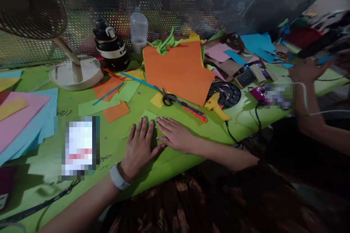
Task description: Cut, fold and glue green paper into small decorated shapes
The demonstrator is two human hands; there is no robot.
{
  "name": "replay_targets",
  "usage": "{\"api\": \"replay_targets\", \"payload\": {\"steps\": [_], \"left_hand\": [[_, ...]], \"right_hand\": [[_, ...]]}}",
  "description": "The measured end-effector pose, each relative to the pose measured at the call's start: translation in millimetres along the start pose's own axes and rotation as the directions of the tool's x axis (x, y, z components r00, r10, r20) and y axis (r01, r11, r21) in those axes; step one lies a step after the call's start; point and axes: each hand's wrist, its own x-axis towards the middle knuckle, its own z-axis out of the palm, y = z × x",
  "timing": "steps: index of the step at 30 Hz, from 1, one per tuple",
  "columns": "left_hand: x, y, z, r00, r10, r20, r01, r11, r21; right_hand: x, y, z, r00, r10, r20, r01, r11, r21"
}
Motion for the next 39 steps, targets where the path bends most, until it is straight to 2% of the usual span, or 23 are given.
{"api": "replay_targets", "payload": {"steps": [5, 12, 18, 24, 33, 36, 39], "left_hand": [[0, 0, 1.6, 1.000, -0.006, -0.005, 0.006, 1.000, 0.010], [1, 2, -0.2, 1.000, -0.007, 0.003, 0.007, 1.000, 0.016], [-5, -3, -3.7, 0.999, 0.009, 0.037, -0.010, 1.000, 0.013], [-24, -16, -9.7, 0.999, -0.047, 0.021, 0.047, 0.999, 0.008], [-34, -18, -15.2, 0.998, -0.069, -0.001, 0.069, 0.998, -0.001], [-33, -17, -15.3, 0.997, -0.071, -0.012, 0.071, 0.997, -0.007], [-34, -17, -13.8, 0.997, -0.074, -0.030, 0.073, 0.997, -0.019]], "right_hand": [[-2, 5, -1, 0.999, -0.013, -0.044, 0.013, 1.000, -0.001], [-3, 3, -4, 0.999, -0.015, -0.037, 0.014, 1.000, -0.014], [-6, 4, -6, 1.000, 0.005, 0.024, -0.005, 1.000, -0.001], [-11, 6, -14, 0.994, 0.026, 0.110, -0.020, 0.998, -0.062], [-34, 17, -18, 0.988, 0.107, 0.110, -0.085, 0.978, -0.189], [-36, 21, -32, 0.983, 0.155, 0.099, -0.130, 0.967, -0.219], [-16, 15, -57, 0.971, 0.237, 0.041, -0.227, 0.958, -0.173]]}}
